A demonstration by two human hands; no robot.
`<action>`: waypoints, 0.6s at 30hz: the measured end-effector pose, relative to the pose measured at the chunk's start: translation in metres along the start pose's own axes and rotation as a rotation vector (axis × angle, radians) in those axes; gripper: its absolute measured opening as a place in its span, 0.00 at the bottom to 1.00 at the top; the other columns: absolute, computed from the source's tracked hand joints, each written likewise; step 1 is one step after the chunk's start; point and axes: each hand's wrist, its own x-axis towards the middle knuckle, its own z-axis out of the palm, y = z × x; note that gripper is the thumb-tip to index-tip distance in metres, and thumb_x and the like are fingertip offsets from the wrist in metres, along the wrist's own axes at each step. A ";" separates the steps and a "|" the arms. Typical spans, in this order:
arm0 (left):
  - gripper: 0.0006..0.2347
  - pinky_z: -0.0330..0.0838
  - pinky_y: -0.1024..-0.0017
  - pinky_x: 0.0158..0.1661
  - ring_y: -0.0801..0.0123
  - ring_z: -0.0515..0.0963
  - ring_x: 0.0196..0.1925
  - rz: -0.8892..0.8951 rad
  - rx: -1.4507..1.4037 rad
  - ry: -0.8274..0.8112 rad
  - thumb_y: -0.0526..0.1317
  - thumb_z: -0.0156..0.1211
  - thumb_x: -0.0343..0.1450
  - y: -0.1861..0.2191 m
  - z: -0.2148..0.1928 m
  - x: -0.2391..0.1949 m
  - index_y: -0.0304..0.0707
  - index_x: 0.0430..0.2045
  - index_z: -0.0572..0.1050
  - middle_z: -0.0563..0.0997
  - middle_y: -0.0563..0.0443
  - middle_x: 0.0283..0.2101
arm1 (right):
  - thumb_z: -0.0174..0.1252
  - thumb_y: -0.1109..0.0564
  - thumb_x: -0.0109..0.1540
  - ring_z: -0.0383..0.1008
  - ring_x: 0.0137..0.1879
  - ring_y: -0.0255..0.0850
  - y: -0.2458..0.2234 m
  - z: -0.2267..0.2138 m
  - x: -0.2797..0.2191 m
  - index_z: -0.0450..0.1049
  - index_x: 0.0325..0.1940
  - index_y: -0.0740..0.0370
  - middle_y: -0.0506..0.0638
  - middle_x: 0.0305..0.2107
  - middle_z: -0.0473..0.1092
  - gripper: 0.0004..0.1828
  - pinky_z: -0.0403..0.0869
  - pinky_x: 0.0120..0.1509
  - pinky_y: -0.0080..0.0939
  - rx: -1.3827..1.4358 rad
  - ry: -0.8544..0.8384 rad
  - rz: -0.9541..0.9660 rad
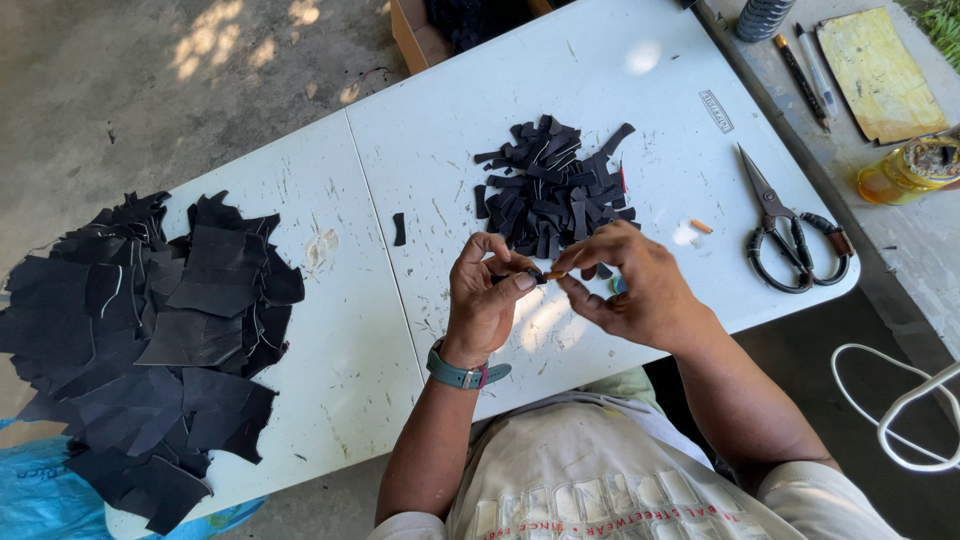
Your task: The person repeatedly picks small black fabric pieces from a pile on a white table, applies adhesive from a small green cap to each piece, and places them into a separate pile. The process is continuous and repetitive throughout the clip.
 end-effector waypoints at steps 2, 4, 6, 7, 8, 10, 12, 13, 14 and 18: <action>0.14 0.77 0.69 0.52 0.67 0.84 0.47 -0.017 -0.051 -0.006 0.24 0.66 0.70 0.000 -0.001 -0.002 0.39 0.42 0.69 0.84 0.43 0.41 | 0.71 0.66 0.58 0.78 0.43 0.43 0.000 0.002 -0.003 0.63 0.48 0.56 0.50 0.41 0.78 0.24 0.75 0.49 0.42 0.007 0.015 0.001; 0.14 0.77 0.67 0.54 0.66 0.84 0.48 -0.023 -0.093 -0.020 0.24 0.66 0.70 -0.001 0.000 -0.001 0.40 0.43 0.68 0.84 0.43 0.42 | 0.71 0.66 0.59 0.77 0.41 0.40 0.003 0.000 -0.003 0.62 0.50 0.58 0.49 0.43 0.78 0.25 0.75 0.50 0.42 0.052 0.074 0.010; 0.14 0.76 0.66 0.55 0.64 0.84 0.49 -0.029 -0.137 -0.030 0.25 0.66 0.71 -0.002 0.001 -0.001 0.40 0.43 0.68 0.84 0.43 0.42 | 0.71 0.66 0.58 0.77 0.42 0.42 0.002 0.003 -0.007 0.62 0.49 0.58 0.50 0.42 0.78 0.25 0.75 0.50 0.42 0.051 0.070 -0.010; 0.14 0.76 0.66 0.56 0.64 0.84 0.49 -0.034 -0.160 -0.036 0.25 0.66 0.71 -0.003 0.001 0.000 0.40 0.42 0.68 0.84 0.43 0.42 | 0.71 0.67 0.58 0.77 0.43 0.44 0.001 0.005 -0.009 0.62 0.48 0.57 0.50 0.42 0.78 0.25 0.75 0.50 0.42 0.048 0.069 -0.019; 0.14 0.76 0.66 0.57 0.64 0.84 0.50 -0.036 -0.158 -0.035 0.25 0.66 0.71 -0.003 0.001 -0.001 0.40 0.42 0.68 0.84 0.43 0.42 | 0.72 0.67 0.58 0.78 0.43 0.43 0.000 0.005 -0.013 0.62 0.47 0.57 0.51 0.42 0.77 0.25 0.75 0.49 0.42 0.061 0.096 0.006; 0.14 0.76 0.66 0.58 0.63 0.84 0.50 -0.034 -0.156 -0.036 0.25 0.66 0.70 -0.003 0.002 -0.001 0.40 0.43 0.68 0.84 0.43 0.42 | 0.72 0.67 0.57 0.79 0.43 0.43 -0.002 0.006 -0.016 0.62 0.46 0.57 0.53 0.42 0.77 0.25 0.74 0.49 0.42 0.085 0.148 0.047; 0.14 0.75 0.66 0.57 0.63 0.84 0.50 -0.042 -0.165 -0.043 0.24 0.66 0.70 -0.003 0.001 -0.001 0.40 0.42 0.69 0.84 0.43 0.42 | 0.72 0.68 0.57 0.78 0.43 0.43 -0.002 0.007 -0.017 0.62 0.46 0.58 0.53 0.41 0.78 0.25 0.74 0.49 0.42 0.079 0.143 0.040; 0.14 0.75 0.66 0.56 0.63 0.84 0.50 -0.048 -0.170 -0.050 0.24 0.66 0.70 -0.004 0.001 -0.001 0.40 0.42 0.69 0.84 0.43 0.42 | 0.72 0.68 0.57 0.78 0.43 0.43 -0.002 0.008 -0.017 0.62 0.46 0.58 0.53 0.41 0.78 0.25 0.74 0.49 0.42 0.073 0.144 0.037; 0.14 0.75 0.66 0.56 0.64 0.84 0.50 -0.048 -0.163 -0.044 0.24 0.66 0.70 -0.005 0.001 -0.002 0.39 0.42 0.69 0.84 0.43 0.42 | 0.71 0.68 0.57 0.79 0.43 0.43 -0.002 0.008 -0.017 0.62 0.46 0.59 0.52 0.41 0.78 0.25 0.74 0.49 0.42 0.065 0.140 0.031; 0.12 0.75 0.65 0.55 0.65 0.83 0.49 -0.048 -0.096 -0.044 0.25 0.65 0.71 -0.002 0.002 -0.001 0.39 0.44 0.71 0.84 0.44 0.42 | 0.71 0.68 0.56 0.79 0.44 0.44 0.001 0.006 -0.011 0.63 0.46 0.59 0.53 0.40 0.78 0.24 0.75 0.50 0.43 0.028 0.102 0.019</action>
